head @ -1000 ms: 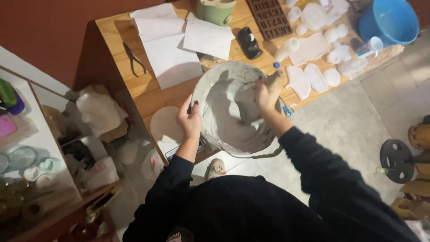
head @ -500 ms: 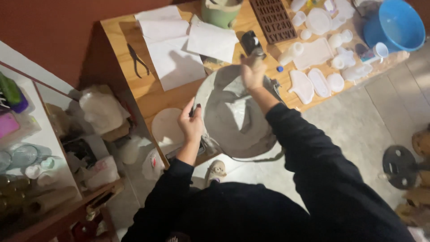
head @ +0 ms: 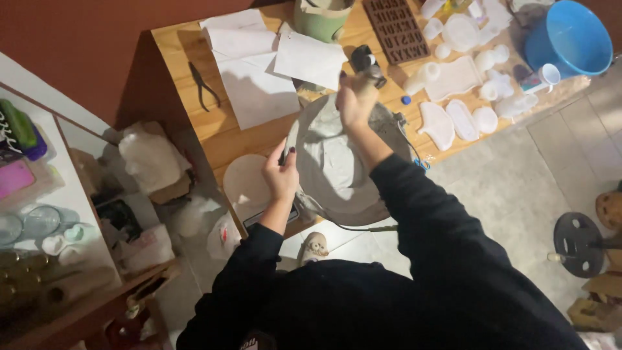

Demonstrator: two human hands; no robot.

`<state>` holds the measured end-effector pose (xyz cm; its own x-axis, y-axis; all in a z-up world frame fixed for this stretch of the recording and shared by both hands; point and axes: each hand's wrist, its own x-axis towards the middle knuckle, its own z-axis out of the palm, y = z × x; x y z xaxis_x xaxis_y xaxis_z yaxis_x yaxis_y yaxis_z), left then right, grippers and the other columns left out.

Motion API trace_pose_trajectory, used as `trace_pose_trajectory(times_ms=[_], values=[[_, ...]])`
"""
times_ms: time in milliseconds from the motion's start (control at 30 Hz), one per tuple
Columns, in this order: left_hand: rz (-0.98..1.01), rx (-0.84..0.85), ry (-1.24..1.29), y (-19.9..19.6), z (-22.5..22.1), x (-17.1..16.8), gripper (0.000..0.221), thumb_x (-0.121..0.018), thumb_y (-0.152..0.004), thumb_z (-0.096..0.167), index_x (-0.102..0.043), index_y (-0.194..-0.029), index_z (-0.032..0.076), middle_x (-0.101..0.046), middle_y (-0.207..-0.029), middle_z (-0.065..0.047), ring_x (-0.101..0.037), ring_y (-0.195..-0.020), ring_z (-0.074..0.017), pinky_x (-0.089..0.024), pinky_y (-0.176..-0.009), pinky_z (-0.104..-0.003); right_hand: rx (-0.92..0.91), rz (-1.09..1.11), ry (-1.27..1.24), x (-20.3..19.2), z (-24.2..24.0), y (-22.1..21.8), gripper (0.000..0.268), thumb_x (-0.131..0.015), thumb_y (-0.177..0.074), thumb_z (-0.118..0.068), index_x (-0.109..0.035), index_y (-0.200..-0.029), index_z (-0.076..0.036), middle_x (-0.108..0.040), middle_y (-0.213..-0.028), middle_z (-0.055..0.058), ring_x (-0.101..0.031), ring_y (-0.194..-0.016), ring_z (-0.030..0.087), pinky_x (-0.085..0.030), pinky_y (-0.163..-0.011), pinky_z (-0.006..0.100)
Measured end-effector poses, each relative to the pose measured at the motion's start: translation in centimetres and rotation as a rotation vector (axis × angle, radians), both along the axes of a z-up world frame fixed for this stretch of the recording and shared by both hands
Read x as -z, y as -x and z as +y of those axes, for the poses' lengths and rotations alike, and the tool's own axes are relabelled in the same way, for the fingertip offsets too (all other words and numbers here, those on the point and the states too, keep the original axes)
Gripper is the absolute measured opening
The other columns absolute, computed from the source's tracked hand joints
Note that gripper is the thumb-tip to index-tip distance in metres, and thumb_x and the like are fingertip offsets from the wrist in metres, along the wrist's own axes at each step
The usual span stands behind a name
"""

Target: Mixing a white substance in a large bucket by adding liquid from a mug and stirring with a trowel.

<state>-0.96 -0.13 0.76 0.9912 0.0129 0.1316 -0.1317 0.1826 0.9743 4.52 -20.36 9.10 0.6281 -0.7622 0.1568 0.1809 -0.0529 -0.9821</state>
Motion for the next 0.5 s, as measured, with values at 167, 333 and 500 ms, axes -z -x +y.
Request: trace_pose_trajectory(times_ms=[167,333,500], values=[[0.070,0.016,-0.002,-0.4,-0.4,0.4,0.034,-0.067,-0.092,0.002,-0.069,-0.126,-0.003,-0.077,-0.113,-0.012,-0.073,-0.099,-0.0145,-0.056,-0.089,-0.028,-0.069,0.017,0.397,4.3,-1.7,0.7,0.016,-0.071,-0.089,-0.005,-0.057,-0.080,-0.002,-0.058,-0.063,0.004,-0.054,-0.052,0.013,-0.045,-0.049,0.028],[0.054,-0.020,-0.006,-0.4,-0.5,0.5,0.032,-0.069,-0.093,0.002,-0.071,-0.124,-0.004,-0.078,-0.109,-0.012,-0.072,-0.095,-0.0134,-0.057,-0.086,-0.027,-0.150,0.205,0.184,3.4,-3.5,10.5,0.016,-0.066,-0.088,-0.001,-0.058,-0.073,-0.004,-0.057,-0.059,0.003,-0.053,-0.045,0.012,-0.041,-0.041,0.029],[0.085,0.006,0.048,-0.4,-0.5,0.7,0.031,-0.068,-0.094,0.002,-0.070,-0.124,-0.004,-0.078,-0.110,-0.010,-0.072,-0.094,-0.0124,-0.057,-0.085,-0.027,-0.217,0.108,0.082,0.3,-1.5,5.3,0.013,-0.067,-0.085,0.001,-0.057,-0.079,-0.007,-0.056,-0.063,0.001,-0.054,-0.047,0.011,-0.042,-0.041,0.028]])
